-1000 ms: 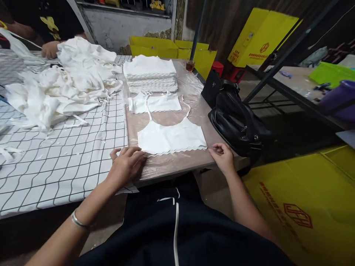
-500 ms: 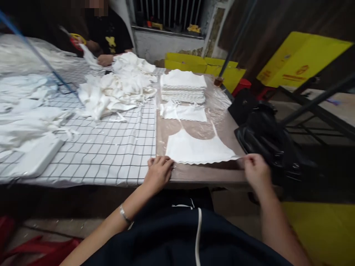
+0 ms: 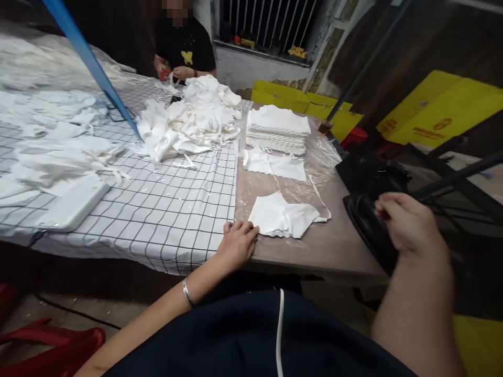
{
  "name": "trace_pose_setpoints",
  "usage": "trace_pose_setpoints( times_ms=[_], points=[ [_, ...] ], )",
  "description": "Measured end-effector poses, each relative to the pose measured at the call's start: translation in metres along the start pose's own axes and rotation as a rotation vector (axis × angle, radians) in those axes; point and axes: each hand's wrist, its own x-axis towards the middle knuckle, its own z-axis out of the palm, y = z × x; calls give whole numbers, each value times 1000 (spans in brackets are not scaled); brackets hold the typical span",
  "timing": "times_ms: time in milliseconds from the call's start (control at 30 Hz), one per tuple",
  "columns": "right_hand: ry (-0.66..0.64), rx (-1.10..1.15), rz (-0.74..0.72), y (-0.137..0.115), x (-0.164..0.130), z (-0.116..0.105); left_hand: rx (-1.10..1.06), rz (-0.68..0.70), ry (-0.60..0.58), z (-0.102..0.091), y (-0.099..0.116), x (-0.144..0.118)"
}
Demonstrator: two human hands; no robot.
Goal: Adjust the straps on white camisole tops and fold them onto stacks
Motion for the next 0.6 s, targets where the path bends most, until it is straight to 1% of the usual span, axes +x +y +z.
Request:
trace_pose_setpoints(
  times_ms=[33,67,100,133,167,200,233,267,300,367,400,467,533,600],
  points=[
    [14,104,15,-12,-8,19,8,10,9,1,-1,0],
    [-35,145,-29,-26,-15,43,16,17,17,2,-3,1],
    [-153,176,-135,-42,-21,71,23,20,25,2,-4,1],
    [-308,209,-209,-57,-26,99,29,19,31,3,-5,1],
    [-483,192,-296,-69,-29,124,32,15,38,3,-6,0],
    [-586,116,-396,-76,-31,143,34,12,43,2,-7,-1],
    [-603,36,-450,-77,-33,155,33,10,47,2,-8,-3],
    [-594,-47,-454,-70,-35,159,31,10,48,1,-8,-5],
    [-557,-137,-417,-56,-36,156,28,11,48,-1,-8,-7],
    [-478,-314,-241,-15,-41,134,12,12,43,-5,-7,-8],
    [-467,-415,-159,8,-45,119,-1,10,35,-7,-7,-5],
    [-498,-553,-41,50,-56,90,-32,-1,7,-10,-7,5],
    [-493,-574,14,79,-73,68,-66,-7,-27,-10,-8,22],
    [-427,-529,24,93,-88,54,-134,6,-66,-7,-10,38]
  ],
)
